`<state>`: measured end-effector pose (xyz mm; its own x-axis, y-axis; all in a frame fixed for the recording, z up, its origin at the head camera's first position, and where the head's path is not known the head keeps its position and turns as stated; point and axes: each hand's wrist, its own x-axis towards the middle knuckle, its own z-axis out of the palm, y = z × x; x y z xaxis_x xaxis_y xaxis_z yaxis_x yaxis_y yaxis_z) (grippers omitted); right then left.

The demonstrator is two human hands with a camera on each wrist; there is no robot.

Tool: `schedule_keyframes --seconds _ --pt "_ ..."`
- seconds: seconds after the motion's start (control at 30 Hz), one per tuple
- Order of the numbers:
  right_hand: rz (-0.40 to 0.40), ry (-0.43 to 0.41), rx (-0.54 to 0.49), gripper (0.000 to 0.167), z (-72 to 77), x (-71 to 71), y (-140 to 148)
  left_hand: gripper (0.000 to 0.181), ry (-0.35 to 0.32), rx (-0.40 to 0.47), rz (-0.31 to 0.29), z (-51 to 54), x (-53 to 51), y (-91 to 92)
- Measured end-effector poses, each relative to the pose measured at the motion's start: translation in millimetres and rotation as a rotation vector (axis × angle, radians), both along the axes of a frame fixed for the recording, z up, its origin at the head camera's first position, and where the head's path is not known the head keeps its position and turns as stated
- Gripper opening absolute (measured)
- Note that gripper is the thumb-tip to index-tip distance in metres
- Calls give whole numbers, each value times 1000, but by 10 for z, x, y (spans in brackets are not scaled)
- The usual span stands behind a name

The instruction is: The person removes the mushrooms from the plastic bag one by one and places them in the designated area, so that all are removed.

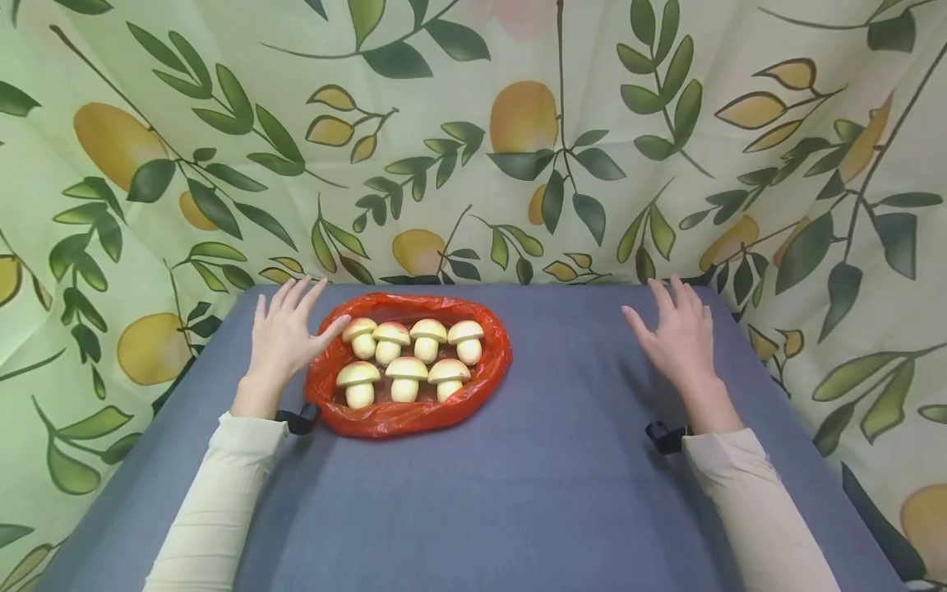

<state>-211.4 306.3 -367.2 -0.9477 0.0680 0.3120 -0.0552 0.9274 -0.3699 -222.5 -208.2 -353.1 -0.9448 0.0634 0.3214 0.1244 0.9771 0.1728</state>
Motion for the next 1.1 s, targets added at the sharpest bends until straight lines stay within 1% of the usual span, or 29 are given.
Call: schedule_keyframes --seconds 0.17,0.37,0.5,0.6,0.7,0.93,1.1 --pt "48 2 -64 67 -25 22 -33 64 65 60 -38 -24 52 16" --pt "84 0 -102 67 -32 70 -98 50 158 152 -93 -69 125 8" --pt "99 -3 -121 67 -48 114 -136 43 185 228 -113 -118 178 -9" --pt "114 -7 -138 67 -70 140 -174 41 172 306 -117 -150 222 -32" --pt "131 -4 -162 66 -92 163 -220 39 147 375 -108 -175 272 -52" --pt "156 -23 -236 63 -126 220 -337 38 122 491 -80 -238 383 -105" --pt "182 -59 -300 64 -144 250 -416 37 83 559 -59 -306 430 -152"
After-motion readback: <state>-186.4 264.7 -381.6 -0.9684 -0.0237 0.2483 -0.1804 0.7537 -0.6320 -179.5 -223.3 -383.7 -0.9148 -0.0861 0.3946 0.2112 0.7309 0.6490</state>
